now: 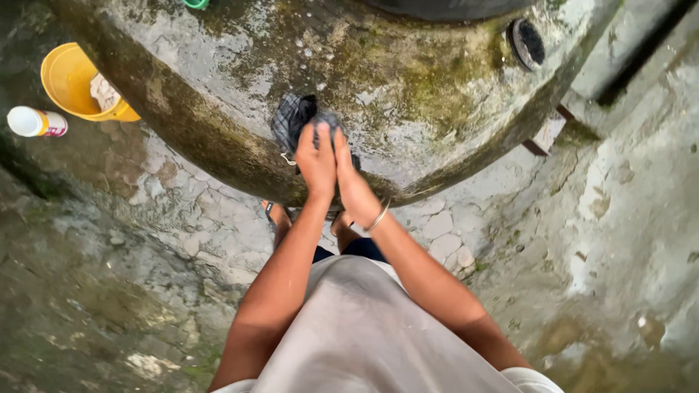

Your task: The person washes clothes by hand, wringing out a white cloth, applying soap to a dark garment, scrubbing it against a concrete surface, and rinsing and squeezing the clothes in a bucket of water.

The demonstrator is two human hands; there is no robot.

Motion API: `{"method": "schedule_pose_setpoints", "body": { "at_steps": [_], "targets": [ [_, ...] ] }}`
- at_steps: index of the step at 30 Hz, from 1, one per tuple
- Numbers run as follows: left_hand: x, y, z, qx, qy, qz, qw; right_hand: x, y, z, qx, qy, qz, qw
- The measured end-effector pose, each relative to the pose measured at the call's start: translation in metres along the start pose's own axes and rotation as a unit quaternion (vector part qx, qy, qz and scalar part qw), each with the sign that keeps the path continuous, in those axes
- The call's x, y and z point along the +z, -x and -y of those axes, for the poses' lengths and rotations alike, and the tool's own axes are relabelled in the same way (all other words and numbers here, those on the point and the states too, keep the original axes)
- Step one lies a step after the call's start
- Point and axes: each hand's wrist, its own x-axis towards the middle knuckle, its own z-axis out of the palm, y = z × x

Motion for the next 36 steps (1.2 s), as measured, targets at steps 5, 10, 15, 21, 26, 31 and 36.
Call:
{"method": "schedule_pose_setpoints", "body": {
  "at_steps": [5,10,15,21,26,31,36],
  "targets": [
    [0.012,0.002,-0.014,-0.356,0.363,-0.177,0.843,-0.02,-0.003,-0.009,0.195,-0.335,0.032,0.921],
    [-0.02,0.074,-0.025,-0.486,0.437,-0.079,0.753,-0.075,-0.042,-0.031,0.203,-0.292,0.09,0.93],
    [-0.055,0.111,0.016,-0.398,0.261,0.014,0.879,-0.045,0.009,-0.018,0.106,-0.12,-0.007,0.987],
    [-0.1,0.138,-0.013,-0.395,0.424,-0.015,0.815,-0.052,0.049,-0.025,0.201,-0.076,0.084,0.973],
    [-0.147,0.207,0.007,-0.302,0.441,0.049,0.844,-0.091,0.066,-0.056,0.231,-0.036,0.204,0.951],
    [-0.175,0.26,0.019,-0.278,0.481,0.027,0.831,-0.084,0.117,-0.043,0.165,0.287,0.365,0.87],
    [-0.157,0.311,-0.009,-0.342,0.341,0.011,0.876,-0.067,0.185,-0.022,-0.13,0.428,0.46,0.767]
  ]
}}
